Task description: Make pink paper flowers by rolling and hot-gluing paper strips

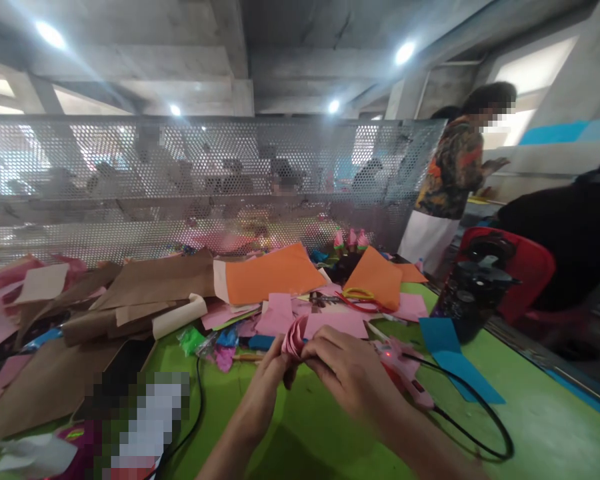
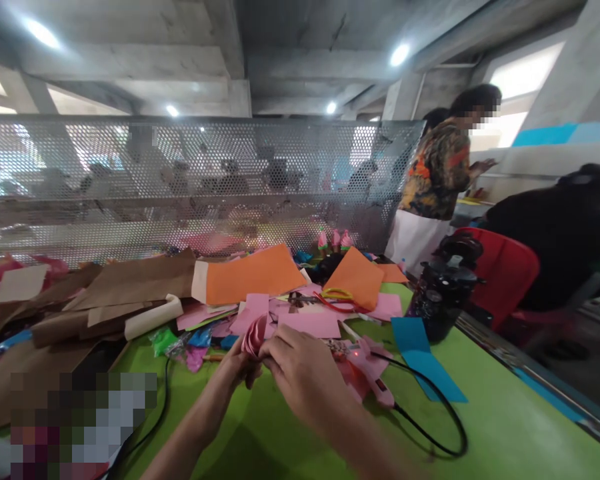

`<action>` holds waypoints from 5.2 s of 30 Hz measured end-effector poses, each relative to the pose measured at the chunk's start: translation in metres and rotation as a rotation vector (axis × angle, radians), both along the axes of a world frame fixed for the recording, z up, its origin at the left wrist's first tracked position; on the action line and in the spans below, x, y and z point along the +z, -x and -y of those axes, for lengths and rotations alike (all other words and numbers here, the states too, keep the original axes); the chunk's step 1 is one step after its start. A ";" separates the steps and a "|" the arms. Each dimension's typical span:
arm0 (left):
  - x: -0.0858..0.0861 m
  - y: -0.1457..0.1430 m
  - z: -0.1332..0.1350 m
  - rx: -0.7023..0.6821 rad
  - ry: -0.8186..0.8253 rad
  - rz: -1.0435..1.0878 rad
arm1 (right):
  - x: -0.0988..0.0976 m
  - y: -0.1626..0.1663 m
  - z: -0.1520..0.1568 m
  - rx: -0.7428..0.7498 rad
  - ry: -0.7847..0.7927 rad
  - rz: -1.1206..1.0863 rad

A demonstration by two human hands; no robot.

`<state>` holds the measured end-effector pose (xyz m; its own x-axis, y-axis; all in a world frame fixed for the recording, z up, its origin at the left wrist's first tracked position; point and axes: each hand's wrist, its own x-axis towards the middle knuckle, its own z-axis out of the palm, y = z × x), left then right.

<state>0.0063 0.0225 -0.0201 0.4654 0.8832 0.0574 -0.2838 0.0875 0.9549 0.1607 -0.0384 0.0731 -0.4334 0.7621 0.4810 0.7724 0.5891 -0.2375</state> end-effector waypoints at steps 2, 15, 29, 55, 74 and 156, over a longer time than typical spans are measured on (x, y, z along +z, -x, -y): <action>0.000 0.001 0.000 -0.014 -0.007 0.027 | 0.000 -0.003 0.001 0.030 0.031 -0.078; -0.016 0.004 -0.013 -0.068 -0.040 0.067 | -0.007 -0.030 -0.005 0.035 0.142 -0.682; -0.033 0.009 -0.027 -0.155 -0.064 0.183 | -0.010 -0.030 -0.007 0.076 0.494 -1.079; 0.003 0.004 0.011 -0.074 -0.134 0.064 | -0.018 -0.018 -0.005 0.106 0.194 -0.525; 0.027 0.002 0.031 -0.007 -0.168 -0.041 | -0.016 -0.013 -0.001 0.035 0.125 -0.318; 0.029 -0.013 0.039 0.161 -0.233 -0.139 | -0.016 -0.009 0.005 -0.046 0.048 -0.522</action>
<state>0.0193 -0.0161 0.0084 0.3379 0.9169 0.2124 -0.1413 -0.1737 0.9746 0.1694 -0.0433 0.0570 -0.1110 0.8012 0.5880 0.5687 0.5364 -0.6236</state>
